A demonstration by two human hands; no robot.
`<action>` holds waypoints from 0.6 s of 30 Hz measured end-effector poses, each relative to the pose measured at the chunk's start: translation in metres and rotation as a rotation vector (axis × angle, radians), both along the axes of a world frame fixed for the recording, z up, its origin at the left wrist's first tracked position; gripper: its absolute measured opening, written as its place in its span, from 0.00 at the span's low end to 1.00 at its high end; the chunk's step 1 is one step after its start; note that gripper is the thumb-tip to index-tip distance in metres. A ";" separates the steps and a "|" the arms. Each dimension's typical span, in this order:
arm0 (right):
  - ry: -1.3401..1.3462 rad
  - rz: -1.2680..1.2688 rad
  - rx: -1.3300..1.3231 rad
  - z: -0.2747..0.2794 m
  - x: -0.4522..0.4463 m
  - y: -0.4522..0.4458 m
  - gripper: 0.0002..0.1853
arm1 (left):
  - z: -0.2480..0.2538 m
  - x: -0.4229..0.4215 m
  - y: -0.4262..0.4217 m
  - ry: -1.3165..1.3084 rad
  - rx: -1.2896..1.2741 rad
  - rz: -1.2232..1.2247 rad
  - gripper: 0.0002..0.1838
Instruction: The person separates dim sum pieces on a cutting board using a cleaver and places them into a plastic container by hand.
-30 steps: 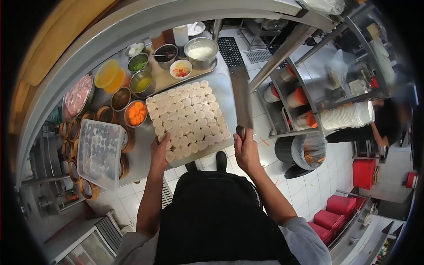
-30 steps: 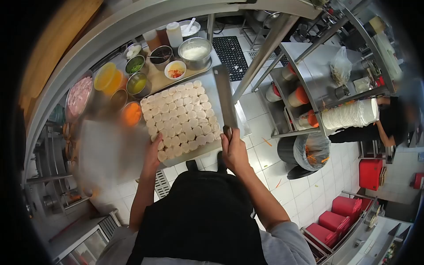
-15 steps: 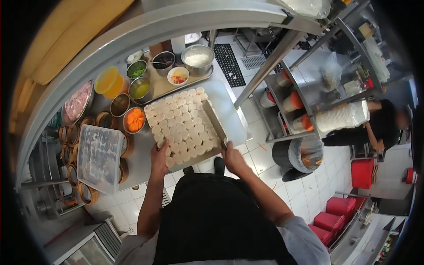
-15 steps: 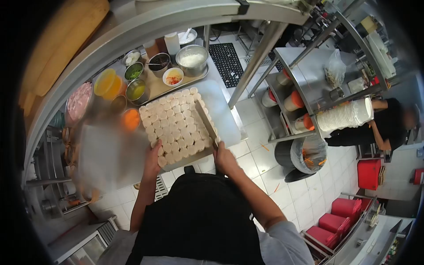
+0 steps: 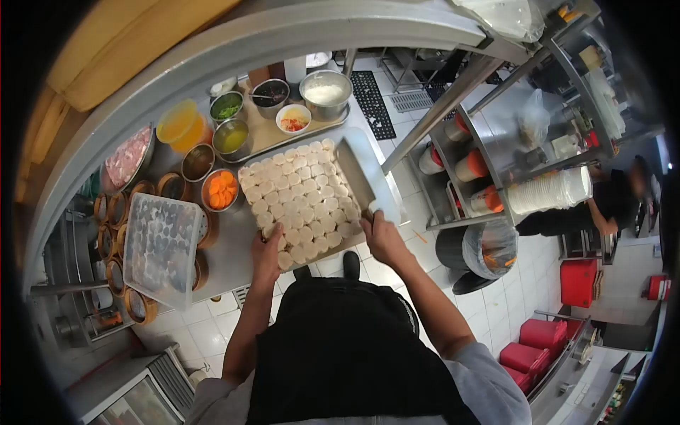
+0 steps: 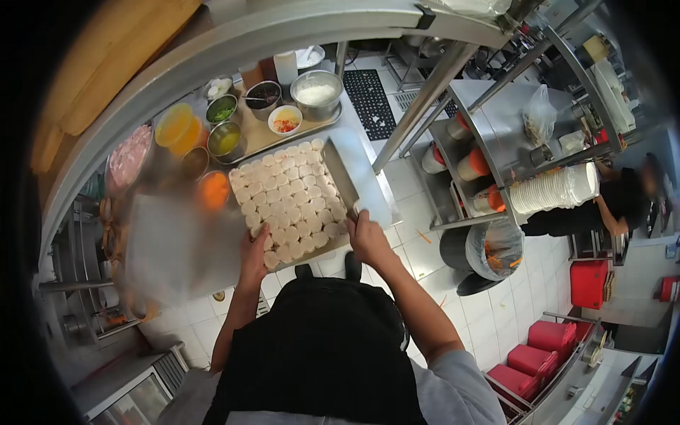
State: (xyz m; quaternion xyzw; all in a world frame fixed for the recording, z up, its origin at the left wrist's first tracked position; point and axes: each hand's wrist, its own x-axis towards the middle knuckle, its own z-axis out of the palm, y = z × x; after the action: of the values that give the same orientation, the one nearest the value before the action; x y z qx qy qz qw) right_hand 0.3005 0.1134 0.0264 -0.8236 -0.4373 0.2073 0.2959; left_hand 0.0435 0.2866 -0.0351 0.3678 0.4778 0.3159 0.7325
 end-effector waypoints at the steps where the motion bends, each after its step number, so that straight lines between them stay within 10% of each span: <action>1: -0.004 -0.014 0.017 0.018 0.002 0.002 0.21 | 0.002 0.002 -0.001 -0.005 -0.010 -0.006 0.30; 18: 0.112 -0.171 0.091 0.002 -0.010 -0.042 0.18 | -0.005 0.002 -0.021 -0.009 -0.034 0.062 0.32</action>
State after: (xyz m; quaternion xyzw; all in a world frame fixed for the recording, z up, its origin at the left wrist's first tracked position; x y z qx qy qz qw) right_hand 0.2904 0.0709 0.0280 -0.8306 -0.3572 0.2072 0.3735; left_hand 0.0452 0.2656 -0.0398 0.3390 0.4911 0.3317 0.7307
